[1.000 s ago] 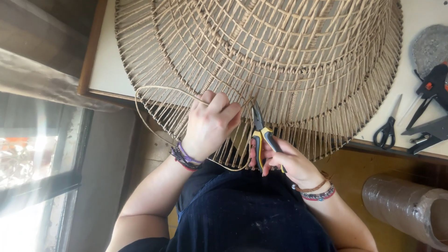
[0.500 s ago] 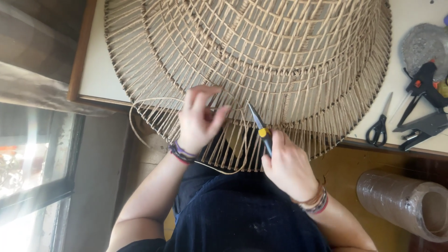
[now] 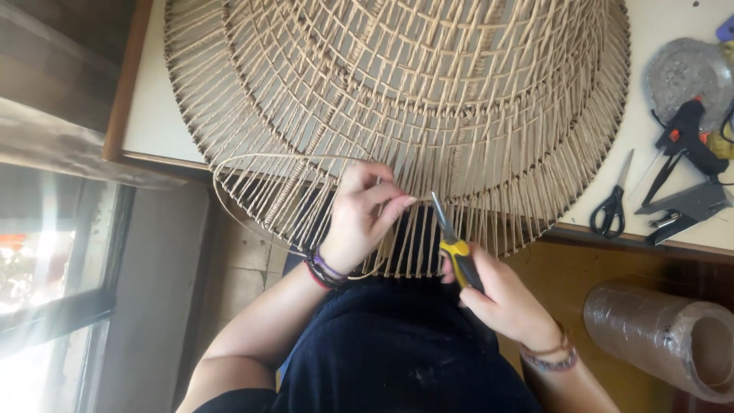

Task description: Weaving and trimming a wicker lampshade using hands and pliers

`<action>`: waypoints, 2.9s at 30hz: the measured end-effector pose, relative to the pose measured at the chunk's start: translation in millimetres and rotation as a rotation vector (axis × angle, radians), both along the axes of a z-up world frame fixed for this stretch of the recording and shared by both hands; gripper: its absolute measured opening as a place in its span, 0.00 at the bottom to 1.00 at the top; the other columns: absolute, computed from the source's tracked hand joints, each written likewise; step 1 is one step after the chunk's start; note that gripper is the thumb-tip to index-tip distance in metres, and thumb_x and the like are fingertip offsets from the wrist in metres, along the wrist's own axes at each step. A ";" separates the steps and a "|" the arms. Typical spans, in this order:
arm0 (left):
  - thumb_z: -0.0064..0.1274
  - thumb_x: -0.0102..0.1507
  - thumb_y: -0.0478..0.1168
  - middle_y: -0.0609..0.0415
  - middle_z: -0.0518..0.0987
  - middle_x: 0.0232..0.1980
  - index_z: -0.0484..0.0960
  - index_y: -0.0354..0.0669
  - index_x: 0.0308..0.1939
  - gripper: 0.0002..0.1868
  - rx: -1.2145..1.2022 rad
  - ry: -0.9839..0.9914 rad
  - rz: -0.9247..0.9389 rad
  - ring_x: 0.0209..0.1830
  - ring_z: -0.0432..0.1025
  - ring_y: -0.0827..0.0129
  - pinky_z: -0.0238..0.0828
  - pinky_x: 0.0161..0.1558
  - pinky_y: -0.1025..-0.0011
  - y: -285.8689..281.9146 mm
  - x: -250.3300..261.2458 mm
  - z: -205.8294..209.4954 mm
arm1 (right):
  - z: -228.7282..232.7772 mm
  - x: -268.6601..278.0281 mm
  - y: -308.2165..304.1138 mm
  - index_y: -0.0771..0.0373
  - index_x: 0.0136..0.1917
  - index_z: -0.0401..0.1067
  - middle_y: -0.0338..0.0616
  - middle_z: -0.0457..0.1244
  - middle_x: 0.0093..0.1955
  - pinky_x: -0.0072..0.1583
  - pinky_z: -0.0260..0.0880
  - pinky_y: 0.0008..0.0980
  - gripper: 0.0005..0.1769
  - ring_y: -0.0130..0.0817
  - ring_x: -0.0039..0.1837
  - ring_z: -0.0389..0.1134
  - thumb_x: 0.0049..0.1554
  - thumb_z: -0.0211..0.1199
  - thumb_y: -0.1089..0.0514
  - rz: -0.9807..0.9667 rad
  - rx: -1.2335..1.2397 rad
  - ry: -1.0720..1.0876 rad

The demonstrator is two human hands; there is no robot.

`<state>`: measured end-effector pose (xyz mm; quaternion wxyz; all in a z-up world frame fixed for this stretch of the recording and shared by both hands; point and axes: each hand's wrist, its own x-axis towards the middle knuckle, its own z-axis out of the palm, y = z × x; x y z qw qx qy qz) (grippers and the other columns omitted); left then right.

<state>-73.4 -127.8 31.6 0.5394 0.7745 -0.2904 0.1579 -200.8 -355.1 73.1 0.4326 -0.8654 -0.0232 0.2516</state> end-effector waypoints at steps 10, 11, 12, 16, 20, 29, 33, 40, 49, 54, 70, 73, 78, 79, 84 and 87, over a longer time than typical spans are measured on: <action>0.64 0.63 0.39 0.54 0.72 0.48 0.81 0.44 0.32 0.08 0.295 -0.340 0.166 0.45 0.67 0.58 0.72 0.44 0.65 14.4 9.9 -6.0 | -10.6 33.6 10.4 0.73 0.58 0.66 0.58 0.66 0.51 0.44 0.83 0.46 0.25 0.47 0.53 0.73 0.47 0.46 0.69 -0.184 0.649 0.296; 0.62 0.64 0.41 0.56 0.72 0.49 0.81 0.46 0.32 0.08 0.324 -0.363 0.161 0.45 0.67 0.60 0.71 0.44 0.66 16.8 9.5 -3.6 | -8.6 36.2 9.8 0.73 0.58 0.66 0.58 0.66 0.52 0.43 0.83 0.47 0.25 0.47 0.53 0.73 0.46 0.46 0.69 -0.174 0.651 0.300; 0.61 0.65 0.42 0.57 0.72 0.49 0.81 0.48 0.33 0.07 0.353 -0.386 0.156 0.45 0.67 0.61 0.70 0.44 0.67 19.3 9.1 -1.1 | -6.5 38.8 9.1 0.72 0.57 0.66 0.58 0.66 0.52 0.43 0.83 0.48 0.24 0.48 0.53 0.73 0.46 0.46 0.69 -0.165 0.652 0.303; 0.61 0.65 0.43 0.59 0.73 0.50 0.81 0.50 0.35 0.06 0.418 -0.445 0.145 0.44 0.65 0.63 0.68 0.45 0.67 24.5 6.5 7.4 | -6.7 41.2 7.0 0.71 0.58 0.66 0.56 0.66 0.53 0.43 0.83 0.48 0.25 0.47 0.54 0.73 0.46 0.48 0.68 -0.163 0.670 0.317; 0.60 0.66 0.43 0.58 0.71 0.49 0.78 0.50 0.32 0.09 0.462 -0.422 0.171 0.47 0.64 0.61 0.63 0.44 0.67 21.0 10.3 10.2 | -3.1 47.0 9.2 0.70 0.56 0.65 0.56 0.66 0.53 0.43 0.84 0.47 0.23 0.47 0.53 0.73 0.46 0.47 0.69 -0.130 0.640 0.312; 0.60 0.64 0.55 0.57 0.70 0.49 0.78 0.53 0.41 0.15 0.350 -0.454 0.278 0.48 0.67 0.59 0.65 0.45 0.65 18.4 19.1 -50.5 | -32.2 31.8 -0.9 0.65 0.52 0.68 0.42 0.64 0.37 0.31 0.73 0.29 0.16 0.33 0.38 0.68 0.50 0.49 0.67 0.042 -0.148 -0.056; 0.55 0.67 0.55 0.47 0.71 0.44 0.74 0.39 0.43 0.21 0.139 -0.542 0.283 0.42 0.65 0.57 0.69 0.43 0.64 26.6 13.4 -54.2 | -11.7 -9.0 -21.9 0.70 0.58 0.66 0.42 0.64 0.39 0.30 0.67 0.18 0.14 0.20 0.29 0.62 0.61 0.59 0.61 -0.013 -0.903 -0.528; 0.45 0.73 0.55 0.62 0.81 0.62 0.74 0.55 0.68 0.22 0.396 -0.302 0.040 0.45 0.64 0.70 0.56 0.45 0.71 -11.0 -0.9 1.9 | -33.4 -18.5 -26.4 0.69 0.60 0.64 0.46 0.65 0.43 0.36 0.74 0.28 0.18 0.31 0.34 0.68 0.57 0.58 0.63 -0.051 -0.690 -0.478; 0.58 0.64 0.38 0.56 0.62 0.43 0.78 0.46 0.24 0.13 0.039 -0.039 0.220 0.37 0.59 0.69 0.61 0.33 0.73 -28.6 -0.1 -13.3 | -28.9 31.2 -33.4 0.75 0.67 0.62 0.56 0.65 0.50 0.43 0.83 0.41 0.32 0.47 0.52 0.75 0.48 0.47 0.73 -0.140 0.414 0.250; 0.61 0.63 0.39 0.57 0.64 0.42 0.79 0.45 0.26 0.11 0.153 -0.095 0.221 0.40 0.62 0.64 0.65 0.36 0.71 -27.5 -2.3 -6.8 | -11.7 55.0 -35.9 0.75 0.59 0.68 0.55 0.65 0.48 0.41 0.83 0.44 0.25 0.45 0.52 0.72 0.47 0.48 0.71 -0.057 0.597 0.331; 0.63 0.63 0.42 0.58 0.67 0.39 0.78 0.48 0.29 0.10 0.340 -0.224 0.300 0.39 0.66 0.61 0.71 0.40 0.66 -33.1 -6.3 -6.1 | -2.1 87.9 -56.1 0.75 0.55 0.70 0.56 0.68 0.49 0.41 0.83 0.44 0.26 0.47 0.53 0.74 0.42 0.45 0.71 0.144 0.548 0.481; 0.62 0.63 0.44 0.59 0.67 0.39 0.79 0.49 0.30 0.10 0.357 -0.237 0.311 0.38 0.66 0.62 0.71 0.40 0.67 -32.1 -6.1 -14.0 | -11.8 89.3 -59.0 0.73 0.55 0.69 0.53 0.67 0.47 0.39 0.82 0.39 0.27 0.43 0.51 0.74 0.42 0.44 0.72 0.196 0.433 0.457; 0.60 0.62 0.63 0.51 0.69 0.64 0.78 0.58 0.61 0.29 0.380 -0.462 0.487 0.64 0.64 0.47 0.60 0.61 0.52 -33.3 -9.8 -49.0 | -42.8 48.1 -63.5 0.59 0.61 0.65 0.39 0.63 0.41 0.38 0.79 0.28 0.22 0.34 0.43 0.73 0.53 0.50 0.68 0.270 -0.436 -0.274; 0.60 0.62 0.63 0.51 0.69 0.64 0.78 0.58 0.61 0.29 0.381 -0.460 0.484 0.64 0.64 0.47 0.60 0.61 0.52 -30.7 -10.3 -48.9 | -44.4 36.5 -75.5 0.59 0.61 0.65 0.39 0.63 0.41 0.38 0.79 0.28 0.22 0.34 0.43 0.73 0.53 0.50 0.68 0.267 -0.435 -0.271; 0.65 0.69 0.59 0.54 0.67 0.74 0.76 0.65 0.68 0.26 0.574 -0.356 0.475 0.73 0.61 0.47 0.55 0.69 0.49 -23.7 -21.7 -45.4 | -33.9 -5.6 -111.0 0.67 0.55 0.67 0.42 0.65 0.40 0.33 0.73 0.20 0.10 0.23 0.30 0.65 0.59 0.57 0.65 0.001 -0.628 -0.395; 0.64 0.69 0.50 0.63 0.73 0.73 0.69 0.56 0.72 0.30 0.485 -0.365 0.108 0.51 0.68 0.72 0.59 0.49 0.71 -36.0 -21.3 -21.3 | -18.2 -7.5 -106.1 0.60 0.55 0.66 0.38 0.68 0.44 0.48 0.80 0.33 0.13 0.32 0.41 0.74 0.55 0.58 0.64 0.031 -0.431 -0.365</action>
